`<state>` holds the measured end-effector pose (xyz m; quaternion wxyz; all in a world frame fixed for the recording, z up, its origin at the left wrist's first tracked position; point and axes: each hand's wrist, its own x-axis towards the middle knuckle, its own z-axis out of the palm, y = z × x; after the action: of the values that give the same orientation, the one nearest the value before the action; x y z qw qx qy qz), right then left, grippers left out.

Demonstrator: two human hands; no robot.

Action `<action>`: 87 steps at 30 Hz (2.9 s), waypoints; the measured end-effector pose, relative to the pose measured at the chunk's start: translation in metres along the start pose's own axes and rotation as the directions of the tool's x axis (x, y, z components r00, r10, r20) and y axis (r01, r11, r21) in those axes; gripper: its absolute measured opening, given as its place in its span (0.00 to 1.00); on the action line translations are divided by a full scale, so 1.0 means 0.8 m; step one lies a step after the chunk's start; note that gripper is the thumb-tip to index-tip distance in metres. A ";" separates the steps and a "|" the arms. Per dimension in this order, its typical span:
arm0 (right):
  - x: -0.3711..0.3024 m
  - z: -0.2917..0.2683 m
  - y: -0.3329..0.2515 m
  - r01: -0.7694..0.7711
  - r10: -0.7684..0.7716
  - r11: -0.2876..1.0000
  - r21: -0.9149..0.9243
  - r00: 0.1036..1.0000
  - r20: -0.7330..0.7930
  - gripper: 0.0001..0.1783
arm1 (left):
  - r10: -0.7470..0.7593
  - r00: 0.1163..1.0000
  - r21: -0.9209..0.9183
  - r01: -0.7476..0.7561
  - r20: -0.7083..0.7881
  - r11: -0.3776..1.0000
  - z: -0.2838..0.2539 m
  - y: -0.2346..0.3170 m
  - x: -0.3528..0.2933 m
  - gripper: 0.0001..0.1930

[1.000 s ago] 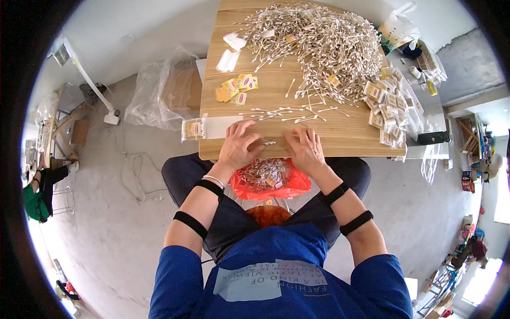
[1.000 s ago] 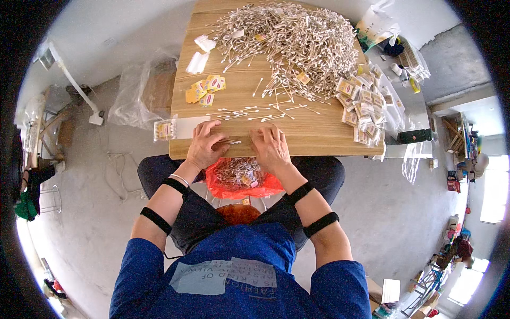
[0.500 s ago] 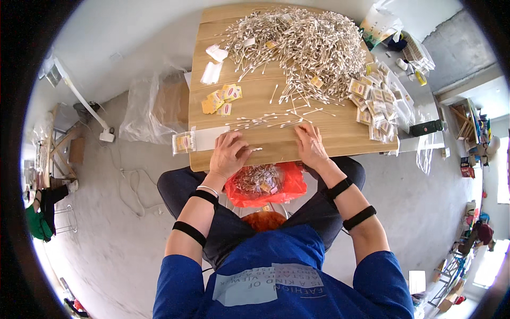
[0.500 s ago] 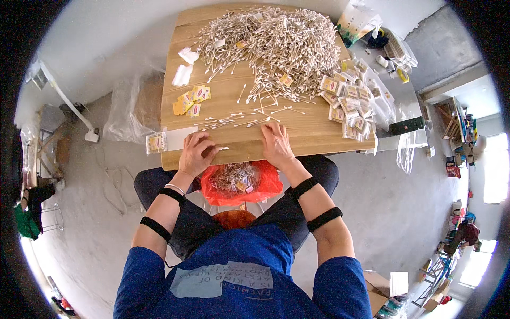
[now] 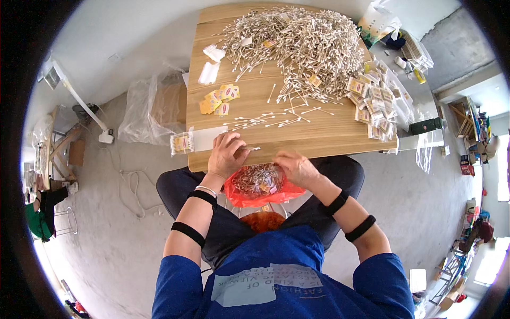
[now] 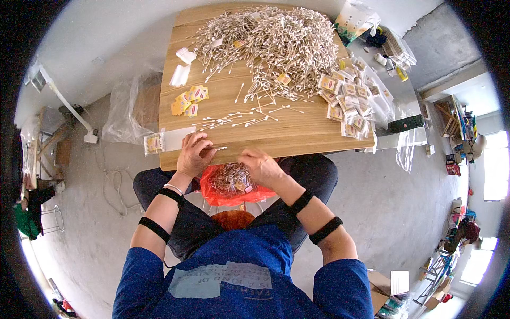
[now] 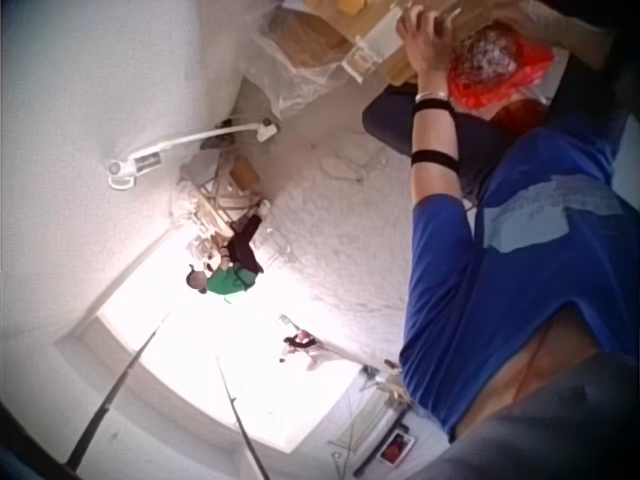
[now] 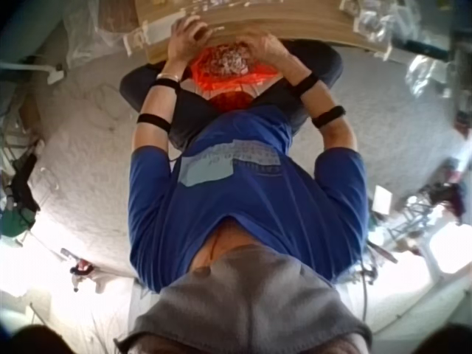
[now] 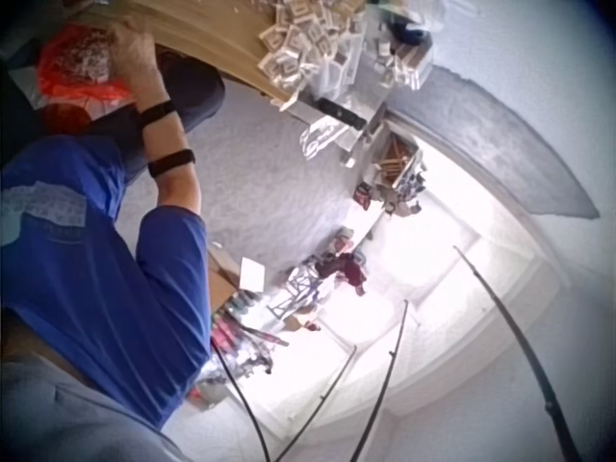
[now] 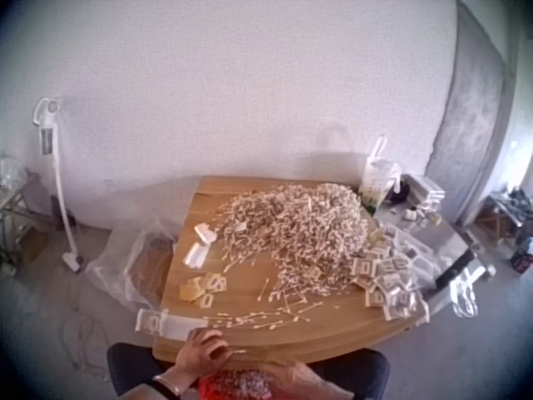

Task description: Packaging cotton swabs into small plastic bags.

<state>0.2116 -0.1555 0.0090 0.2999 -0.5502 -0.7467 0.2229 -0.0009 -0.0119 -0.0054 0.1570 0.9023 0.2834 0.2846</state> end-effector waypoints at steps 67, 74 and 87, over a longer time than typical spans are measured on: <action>0.045 -0.039 0.029 -0.253 0.212 0.959 -0.127 0.940 -0.269 0.03 | -0.015 0.999 -0.045 0.014 -0.029 0.999 -0.002 0.000 0.001 0.13; 0.060 -0.046 0.048 -0.411 0.295 0.804 -0.430 0.903 -0.312 0.19 | -0.048 0.999 -0.015 0.048 0.006 0.999 -0.002 0.004 0.001 0.12; 0.065 -0.056 0.042 -0.303 0.181 0.921 -0.244 0.890 -0.419 0.10 | -0.032 0.999 -0.026 0.032 -0.012 0.999 -0.004 0.002 0.001 0.13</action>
<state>0.2547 -0.0960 0.0299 0.3237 -0.7123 -0.6221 0.0284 -0.0013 -0.0123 -0.0021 0.1715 0.8938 0.2949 0.2911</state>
